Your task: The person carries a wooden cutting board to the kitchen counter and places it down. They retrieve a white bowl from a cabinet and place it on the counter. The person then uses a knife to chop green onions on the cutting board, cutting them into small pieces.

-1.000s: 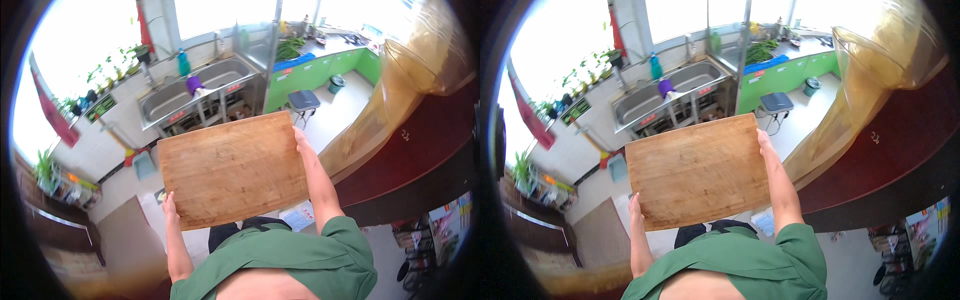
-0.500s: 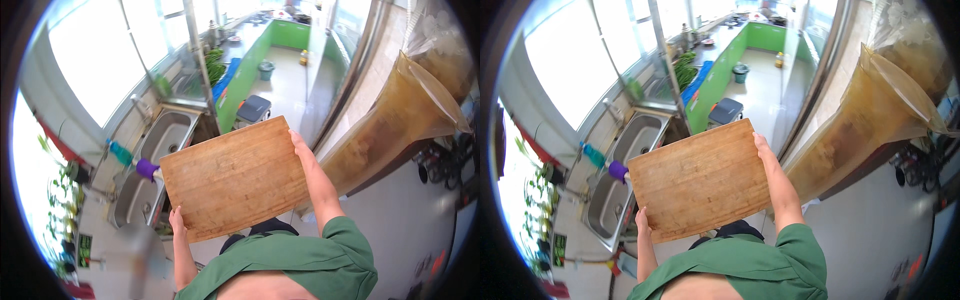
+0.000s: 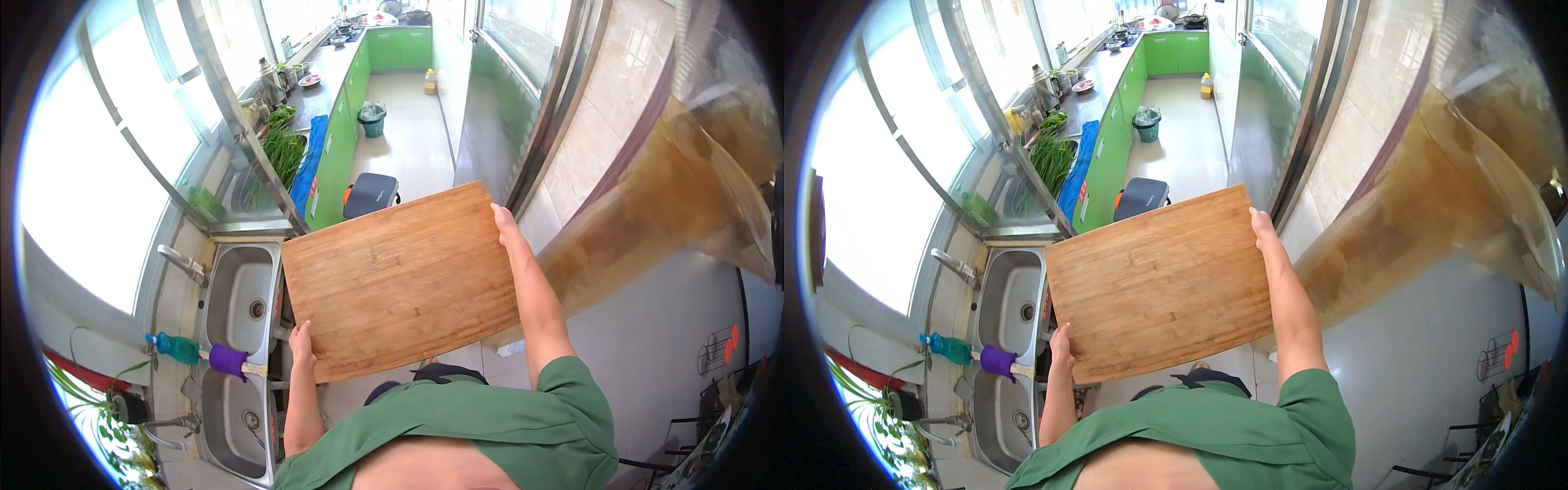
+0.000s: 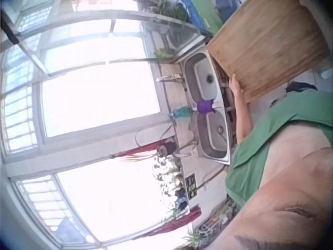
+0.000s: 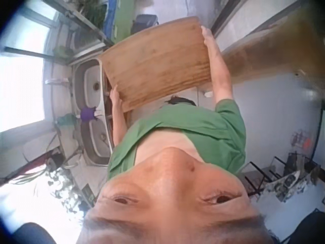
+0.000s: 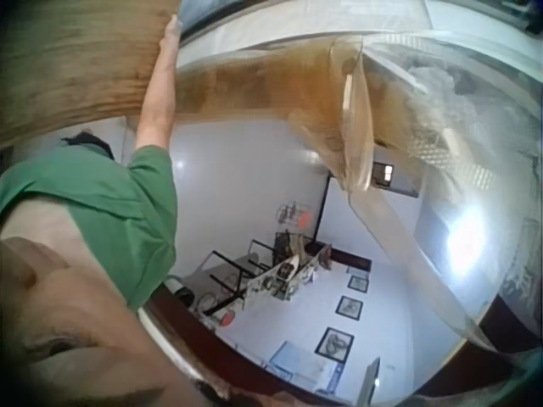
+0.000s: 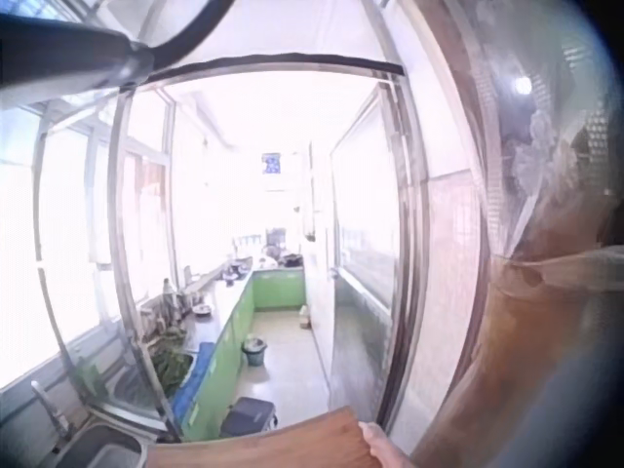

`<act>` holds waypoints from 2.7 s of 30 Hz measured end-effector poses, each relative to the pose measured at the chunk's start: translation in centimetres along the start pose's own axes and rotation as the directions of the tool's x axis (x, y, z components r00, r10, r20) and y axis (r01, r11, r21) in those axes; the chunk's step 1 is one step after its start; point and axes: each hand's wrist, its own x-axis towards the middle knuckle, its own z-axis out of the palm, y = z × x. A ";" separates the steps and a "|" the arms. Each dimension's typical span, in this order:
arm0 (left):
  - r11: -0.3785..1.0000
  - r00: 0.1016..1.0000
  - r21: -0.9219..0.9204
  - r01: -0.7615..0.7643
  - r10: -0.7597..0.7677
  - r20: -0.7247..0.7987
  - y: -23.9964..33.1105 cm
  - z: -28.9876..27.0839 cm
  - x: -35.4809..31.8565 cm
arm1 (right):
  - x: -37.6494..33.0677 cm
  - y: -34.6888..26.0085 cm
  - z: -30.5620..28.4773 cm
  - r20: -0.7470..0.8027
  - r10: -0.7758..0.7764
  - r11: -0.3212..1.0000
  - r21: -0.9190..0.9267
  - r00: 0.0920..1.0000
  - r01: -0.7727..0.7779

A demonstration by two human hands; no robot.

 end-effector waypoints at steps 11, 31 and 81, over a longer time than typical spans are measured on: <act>0.990 0.991 0.078 0.119 -0.123 0.049 5.2 14.7 10.1 | 19.0 -3.2 -1.7 -0.003 -0.053 0.995 -0.089 0.999 0.052; 0.993 0.997 0.089 0.081 -0.081 0.001 19.0 38.0 43.5 | 53.7 -15.6 12.2 -0.018 0.085 0.995 -0.054 0.996 -0.086; 0.979 0.904 -0.201 -0.039 -0.051 -0.425 54.4 108.3 134.2 | 186.1 -50.7 71.5 0.465 0.173 0.919 -0.393 0.868 0.027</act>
